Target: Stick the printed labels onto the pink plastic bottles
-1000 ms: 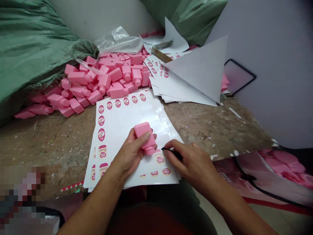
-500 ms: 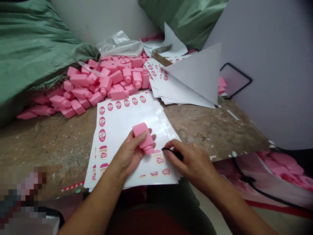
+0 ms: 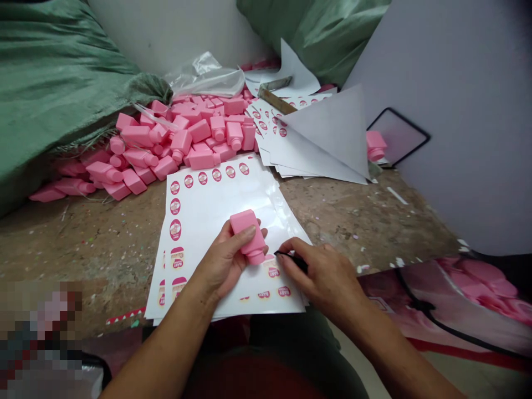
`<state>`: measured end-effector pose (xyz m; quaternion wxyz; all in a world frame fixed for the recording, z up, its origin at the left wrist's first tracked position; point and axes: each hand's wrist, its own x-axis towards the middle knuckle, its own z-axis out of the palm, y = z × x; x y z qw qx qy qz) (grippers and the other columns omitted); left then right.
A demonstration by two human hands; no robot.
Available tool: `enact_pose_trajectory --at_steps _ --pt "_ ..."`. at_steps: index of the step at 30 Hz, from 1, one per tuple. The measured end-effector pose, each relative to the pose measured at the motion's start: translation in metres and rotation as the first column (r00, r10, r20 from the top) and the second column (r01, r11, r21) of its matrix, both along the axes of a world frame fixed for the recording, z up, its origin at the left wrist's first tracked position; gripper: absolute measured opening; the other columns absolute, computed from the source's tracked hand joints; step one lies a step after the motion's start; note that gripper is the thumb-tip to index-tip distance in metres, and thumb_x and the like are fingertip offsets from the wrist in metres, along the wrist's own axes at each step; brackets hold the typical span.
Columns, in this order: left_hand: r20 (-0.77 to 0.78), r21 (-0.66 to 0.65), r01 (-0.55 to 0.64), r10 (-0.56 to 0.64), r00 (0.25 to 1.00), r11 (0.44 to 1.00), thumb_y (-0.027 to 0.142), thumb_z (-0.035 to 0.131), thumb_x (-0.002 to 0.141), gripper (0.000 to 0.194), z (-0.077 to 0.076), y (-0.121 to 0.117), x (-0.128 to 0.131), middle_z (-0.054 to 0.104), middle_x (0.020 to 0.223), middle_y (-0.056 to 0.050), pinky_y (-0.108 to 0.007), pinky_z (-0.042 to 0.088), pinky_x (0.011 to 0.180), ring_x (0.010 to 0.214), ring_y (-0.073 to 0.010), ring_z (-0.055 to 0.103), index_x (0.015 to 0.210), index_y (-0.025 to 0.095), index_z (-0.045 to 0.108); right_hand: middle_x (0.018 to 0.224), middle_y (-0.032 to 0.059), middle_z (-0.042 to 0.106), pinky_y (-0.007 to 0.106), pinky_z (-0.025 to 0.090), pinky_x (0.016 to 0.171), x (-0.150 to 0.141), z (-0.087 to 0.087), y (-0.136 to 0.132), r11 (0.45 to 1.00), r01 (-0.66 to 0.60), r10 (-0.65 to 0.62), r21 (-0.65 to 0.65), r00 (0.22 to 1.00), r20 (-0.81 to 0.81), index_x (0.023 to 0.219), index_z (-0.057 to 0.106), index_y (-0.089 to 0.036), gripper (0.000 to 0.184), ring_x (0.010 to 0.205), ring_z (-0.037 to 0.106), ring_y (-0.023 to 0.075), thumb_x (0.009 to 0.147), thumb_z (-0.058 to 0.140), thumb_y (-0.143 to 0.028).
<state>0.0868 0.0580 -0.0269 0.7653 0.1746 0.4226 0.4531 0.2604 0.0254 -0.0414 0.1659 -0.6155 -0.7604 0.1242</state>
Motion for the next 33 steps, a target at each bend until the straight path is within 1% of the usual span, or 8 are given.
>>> enact_pose_trajectory --at_steps 5,10,18,21,23,26,29,33 --pt "0.010 0.007 -0.003 0.003 1.000 1.000 0.016 0.070 0.078 0.031 -0.001 0.000 -0.001 0.061 0.122 -0.013 -0.044 0.051 0.095 0.110 -0.0266 0.061 0.108 0.016 0.061 0.069 -0.0006 0.068 0.028 0.037 0.057 0.007 0.001 0.005 0.982 -0.030 -0.011 -0.188 0.977 -0.212 0.083 0.064 -0.024 0.017 0.060 0.059 0.0180 0.085 0.050 -0.034" --pt "0.024 0.007 -0.010 0.010 1.000 1.000 0.016 0.069 0.078 0.032 -0.002 0.000 -0.001 0.061 0.122 -0.013 -0.045 0.050 0.097 0.109 -0.0273 0.062 0.110 0.016 0.060 0.068 0.0012 0.069 0.028 0.038 0.055 0.008 0.001 0.002 0.996 0.003 -0.016 -0.089 0.989 -0.148 0.088 0.067 -0.024 0.022 0.057 0.058 0.0184 0.088 0.048 -0.035" --pt "0.045 0.015 -0.009 0.008 0.999 1.000 0.017 0.067 0.081 0.032 -0.004 -0.001 -0.001 0.062 0.122 -0.013 -0.045 0.046 0.101 0.109 -0.0263 0.063 0.112 0.016 0.059 0.078 0.0058 0.075 0.038 0.049 0.067 0.004 0.005 -0.019 0.979 -0.094 0.086 -0.180 0.995 -0.050 0.128 0.064 -0.023 0.046 0.065 0.066 0.0254 0.086 0.058 -0.042" --pt "0.039 0.018 -0.014 0.013 0.999 1.000 0.017 0.069 0.079 0.033 -0.005 -0.001 -0.002 0.062 0.122 -0.012 -0.044 0.047 0.101 0.108 -0.0256 0.063 0.111 0.016 0.059 0.079 0.0047 0.074 0.041 0.052 0.071 0.006 0.011 -0.023 0.950 -0.113 0.046 -0.292 0.973 -0.228 0.124 0.067 -0.028 0.044 0.068 0.067 0.0256 0.084 0.060 -0.045" --pt "0.037 0.014 -0.018 0.018 0.999 1.000 0.017 0.070 0.078 0.034 -0.005 -0.001 -0.002 0.062 0.121 -0.012 -0.043 0.048 0.099 0.106 -0.0247 0.064 0.111 0.016 0.059 0.088 0.0052 0.075 0.039 0.054 0.072 0.012 0.015 -0.025 0.906 -0.163 -0.040 -0.391 0.886 -0.462 0.119 0.070 -0.029 0.042 0.078 0.069 0.0259 0.082 0.063 -0.048" --pt "0.045 0.004 -0.025 0.025 0.999 1.000 0.017 0.071 0.078 0.034 -0.005 0.000 -0.002 0.062 0.121 -0.012 -0.042 0.049 0.098 0.105 -0.0243 0.064 0.110 0.016 0.060 0.098 0.0062 0.073 0.038 0.056 0.073 0.024 0.017 -0.026 0.865 -0.225 -0.207 -0.449 0.655 -0.727 0.108 0.073 -0.028 0.043 0.088 0.069 0.0267 0.072 0.073 -0.052" --pt "0.017 0.022 -0.019 0.018 1.000 1.000 0.017 0.070 0.078 0.032 -0.004 0.000 -0.001 0.061 0.123 -0.013 -0.039 0.050 0.093 0.104 -0.0243 0.064 0.109 0.015 0.060 0.091 0.0061 0.072 0.035 0.057 0.069 0.031 0.015 -0.025 0.890 -0.093 -0.366 -0.447 0.440 -0.820 0.097 0.072 -0.026 0.038 0.080 0.068 0.0237 0.068 0.079 -0.050" --pt "-0.097 0.109 0.068 -0.057 0.994 0.992 0.021 0.071 0.078 0.032 0.003 -0.006 0.001 0.064 0.117 -0.013 -0.034 0.050 0.087 0.102 -0.0233 0.064 0.107 0.016 0.058 0.081 0.0019 0.068 0.026 0.052 0.058 0.024 0.015 -0.018 0.915 0.113 -0.397 -0.387 0.414 -0.819 0.086 0.069 -0.023 0.028 0.068 0.062 0.0166 0.069 0.081 -0.041"
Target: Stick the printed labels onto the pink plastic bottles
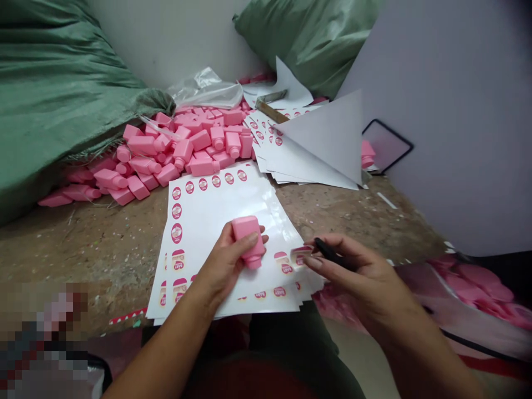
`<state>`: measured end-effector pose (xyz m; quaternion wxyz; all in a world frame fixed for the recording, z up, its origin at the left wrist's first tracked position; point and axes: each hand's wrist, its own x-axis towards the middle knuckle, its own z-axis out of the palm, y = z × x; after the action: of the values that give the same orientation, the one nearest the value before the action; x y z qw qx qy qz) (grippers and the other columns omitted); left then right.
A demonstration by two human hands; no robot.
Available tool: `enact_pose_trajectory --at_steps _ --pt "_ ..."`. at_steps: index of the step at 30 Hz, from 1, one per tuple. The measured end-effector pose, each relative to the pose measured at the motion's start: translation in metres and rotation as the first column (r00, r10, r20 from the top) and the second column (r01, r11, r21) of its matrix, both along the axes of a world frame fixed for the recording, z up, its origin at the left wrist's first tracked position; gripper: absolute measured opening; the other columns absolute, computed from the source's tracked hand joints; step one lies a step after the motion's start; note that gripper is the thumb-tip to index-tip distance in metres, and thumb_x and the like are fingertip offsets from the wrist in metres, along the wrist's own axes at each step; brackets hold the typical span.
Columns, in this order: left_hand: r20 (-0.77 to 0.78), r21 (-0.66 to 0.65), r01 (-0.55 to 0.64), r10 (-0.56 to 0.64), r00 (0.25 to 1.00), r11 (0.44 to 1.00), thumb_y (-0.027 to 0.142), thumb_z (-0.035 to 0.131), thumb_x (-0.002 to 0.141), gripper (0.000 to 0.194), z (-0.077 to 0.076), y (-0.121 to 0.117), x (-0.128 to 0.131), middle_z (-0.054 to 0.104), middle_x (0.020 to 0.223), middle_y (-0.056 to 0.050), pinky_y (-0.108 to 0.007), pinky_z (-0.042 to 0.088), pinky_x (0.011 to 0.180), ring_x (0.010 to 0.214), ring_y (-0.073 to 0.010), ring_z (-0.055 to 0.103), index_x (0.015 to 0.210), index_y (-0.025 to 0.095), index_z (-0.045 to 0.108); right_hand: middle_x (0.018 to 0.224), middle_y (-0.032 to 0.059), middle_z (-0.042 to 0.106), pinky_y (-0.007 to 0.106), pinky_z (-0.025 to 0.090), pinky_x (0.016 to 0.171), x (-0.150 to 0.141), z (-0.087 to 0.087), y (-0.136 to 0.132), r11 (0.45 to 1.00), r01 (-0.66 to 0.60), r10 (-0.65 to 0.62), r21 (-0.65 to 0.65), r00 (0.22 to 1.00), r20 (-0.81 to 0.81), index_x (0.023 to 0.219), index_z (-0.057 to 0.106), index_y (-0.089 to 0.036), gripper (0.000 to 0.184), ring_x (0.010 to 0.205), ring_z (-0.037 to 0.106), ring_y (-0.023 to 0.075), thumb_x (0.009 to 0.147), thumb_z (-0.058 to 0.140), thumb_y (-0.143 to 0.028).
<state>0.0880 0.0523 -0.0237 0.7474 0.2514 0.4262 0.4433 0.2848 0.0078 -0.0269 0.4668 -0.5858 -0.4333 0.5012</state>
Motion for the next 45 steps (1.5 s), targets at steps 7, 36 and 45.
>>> enact_pose_trajectory --at_steps 7,36,45 --pt "0.032 -0.003 0.080 -0.080 0.996 0.997 0.032 0.069 0.082 0.044 0.019 -0.021 0.005 0.066 0.110 -0.007 -0.028 0.049 0.073 0.089 -0.0181 0.065 0.121 0.024 0.050 0.079 -0.0008 0.066 0.026 0.052 0.056 -0.031 0.014 0.003 0.994 -0.009 0.017 0.111 0.997 -0.076 0.108 0.057 -0.027 0.038 0.068 0.064 0.0170 0.076 0.075 -0.039" --pt "0.085 0.037 0.103 -0.105 0.991 0.994 0.040 0.065 0.085 0.052 0.008 -0.035 0.005 0.060 0.122 -0.007 -0.036 0.044 0.093 0.111 -0.0227 0.059 0.130 0.027 0.043 0.071 -0.0056 0.063 0.025 0.045 0.056 -0.052 0.013 0.003 0.924 -0.076 -0.052 0.375 0.946 0.319 0.119 0.052 -0.029 0.032 0.059 0.059 0.0130 0.088 0.060 -0.027" --pt "-0.038 0.116 0.101 -0.098 0.995 0.988 0.028 0.072 0.078 0.060 0.002 -0.039 0.001 0.061 0.114 -0.005 -0.030 0.046 0.083 0.096 -0.0172 0.060 0.132 0.029 0.043 0.088 0.0036 0.072 0.033 0.042 0.060 -0.050 0.013 0.005 0.801 -0.253 -0.302 0.542 0.612 0.731 0.105 0.060 -0.025 0.015 0.063 0.057 0.0208 0.093 0.053 -0.031"
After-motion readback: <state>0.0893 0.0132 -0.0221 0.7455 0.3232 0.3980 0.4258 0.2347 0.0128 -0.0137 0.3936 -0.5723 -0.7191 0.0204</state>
